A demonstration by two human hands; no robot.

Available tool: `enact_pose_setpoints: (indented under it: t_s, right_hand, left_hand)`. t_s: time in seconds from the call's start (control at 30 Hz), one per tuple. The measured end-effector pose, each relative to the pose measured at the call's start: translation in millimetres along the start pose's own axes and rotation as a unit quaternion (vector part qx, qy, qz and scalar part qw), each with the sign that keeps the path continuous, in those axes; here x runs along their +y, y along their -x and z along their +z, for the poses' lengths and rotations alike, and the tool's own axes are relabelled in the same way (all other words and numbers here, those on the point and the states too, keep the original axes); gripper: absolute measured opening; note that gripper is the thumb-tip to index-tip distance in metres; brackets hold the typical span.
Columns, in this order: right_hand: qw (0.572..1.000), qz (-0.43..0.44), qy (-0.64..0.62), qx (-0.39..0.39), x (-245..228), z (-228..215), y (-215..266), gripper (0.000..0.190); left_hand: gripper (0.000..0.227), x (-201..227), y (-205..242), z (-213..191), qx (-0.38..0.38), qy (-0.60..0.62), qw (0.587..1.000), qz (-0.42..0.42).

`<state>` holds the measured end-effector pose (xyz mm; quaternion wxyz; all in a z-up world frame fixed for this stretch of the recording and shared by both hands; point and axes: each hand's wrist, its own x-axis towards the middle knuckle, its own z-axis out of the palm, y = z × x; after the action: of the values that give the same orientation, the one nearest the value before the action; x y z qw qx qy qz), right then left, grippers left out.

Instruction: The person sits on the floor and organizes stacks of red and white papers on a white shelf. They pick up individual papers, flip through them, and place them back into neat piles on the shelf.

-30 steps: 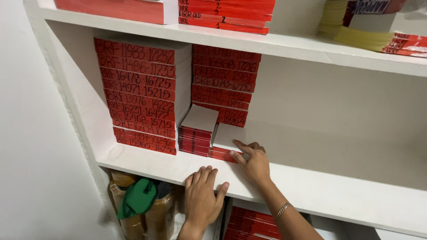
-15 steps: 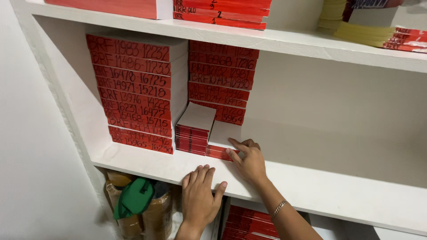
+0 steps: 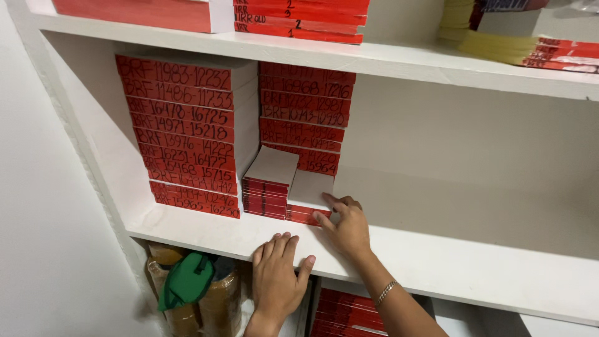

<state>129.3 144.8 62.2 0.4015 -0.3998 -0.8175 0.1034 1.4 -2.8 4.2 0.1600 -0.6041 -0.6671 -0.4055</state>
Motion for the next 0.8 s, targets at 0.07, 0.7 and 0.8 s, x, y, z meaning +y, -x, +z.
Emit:
enact_pose_setpoints:
  t_s: [0.07,0.7,0.8]
  right_hand:
    - [0.999,0.042,-0.013,0.015,-8.1,-7.7,2.6,0.068]
    - [0.983,0.003,-0.049,0.179,50.1,-124.7,202.5,0.04]
    - [0.983,0.07,0.034,0.166,93.3,-150.2,244.2,0.041]
  left_hand:
    - [0.056,-2.0,-0.1,2.9,0.007,-0.008,1.0,0.005]
    - [0.037,23.8,6.2,8.2,0.029,-0.036,0.999,-0.01]
    - [0.028,60.8,18.5,12.7,0.023,0.028,0.999,0.037]
